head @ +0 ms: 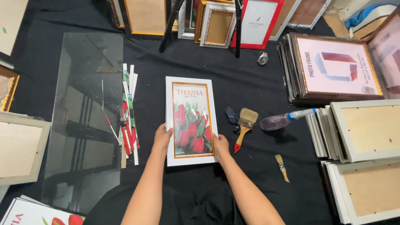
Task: Assembling and cleaning a picture frame, including securing the backing and cleaning the glass.
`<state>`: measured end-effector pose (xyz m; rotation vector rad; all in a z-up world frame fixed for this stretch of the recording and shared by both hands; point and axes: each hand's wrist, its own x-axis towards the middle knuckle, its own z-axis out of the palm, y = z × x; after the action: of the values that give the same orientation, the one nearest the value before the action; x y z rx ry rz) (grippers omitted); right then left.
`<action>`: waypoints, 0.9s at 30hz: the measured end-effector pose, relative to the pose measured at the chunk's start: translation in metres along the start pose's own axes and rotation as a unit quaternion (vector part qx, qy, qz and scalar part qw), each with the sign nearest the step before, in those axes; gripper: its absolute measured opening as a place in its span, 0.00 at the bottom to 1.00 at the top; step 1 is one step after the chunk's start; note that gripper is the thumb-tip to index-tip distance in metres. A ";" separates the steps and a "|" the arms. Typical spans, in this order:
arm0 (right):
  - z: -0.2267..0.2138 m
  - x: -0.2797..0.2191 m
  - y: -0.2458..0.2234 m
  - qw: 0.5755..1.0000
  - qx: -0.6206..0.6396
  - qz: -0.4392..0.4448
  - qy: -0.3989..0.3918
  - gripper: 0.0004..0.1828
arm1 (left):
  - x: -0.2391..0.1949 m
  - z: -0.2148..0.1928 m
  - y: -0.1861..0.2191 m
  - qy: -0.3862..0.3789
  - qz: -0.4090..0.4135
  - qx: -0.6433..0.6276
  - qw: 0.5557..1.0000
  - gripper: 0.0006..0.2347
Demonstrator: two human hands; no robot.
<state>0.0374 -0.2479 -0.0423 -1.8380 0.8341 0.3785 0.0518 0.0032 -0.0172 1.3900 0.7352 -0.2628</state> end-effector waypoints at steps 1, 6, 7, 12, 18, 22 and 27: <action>0.001 0.005 0.001 1.000 0.000 0.003 0.000 0.28 | -0.016 0.001 0.014 0.000 -0.002 0.002 1.000 0.23; -0.002 -0.003 -0.010 1.000 -0.027 -0.005 -0.015 0.27 | -0.020 -0.002 0.008 0.051 -0.048 0.047 0.996 0.21; -0.002 -0.001 -0.009 1.000 -0.026 -0.003 -0.015 0.27 | -0.015 -0.005 0.001 0.050 -0.049 0.049 0.996 0.21; -0.001 0.030 0.016 0.999 -0.037 0.004 -0.030 0.25 | -0.023 -0.010 0.001 0.054 -0.082 0.095 0.991 0.25; -0.008 0.020 -0.001 0.998 -0.014 0.015 -0.052 0.26 | -0.018 -0.022 -0.013 0.020 -0.128 0.129 0.983 0.32; -0.017 -0.024 -0.035 0.997 -0.002 0.042 -0.072 0.25 | -0.048 -0.026 0.009 -0.006 -0.171 0.143 0.975 0.34; -0.017 -0.009 -0.022 0.986 0.067 0.083 -0.130 0.25 | -0.055 -0.023 0.008 -0.007 -0.146 0.079 0.986 0.28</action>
<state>0.0448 -0.2548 -0.0147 -1.5593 0.8116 0.6386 0.0077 0.0129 0.0228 1.4248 0.9233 -0.5716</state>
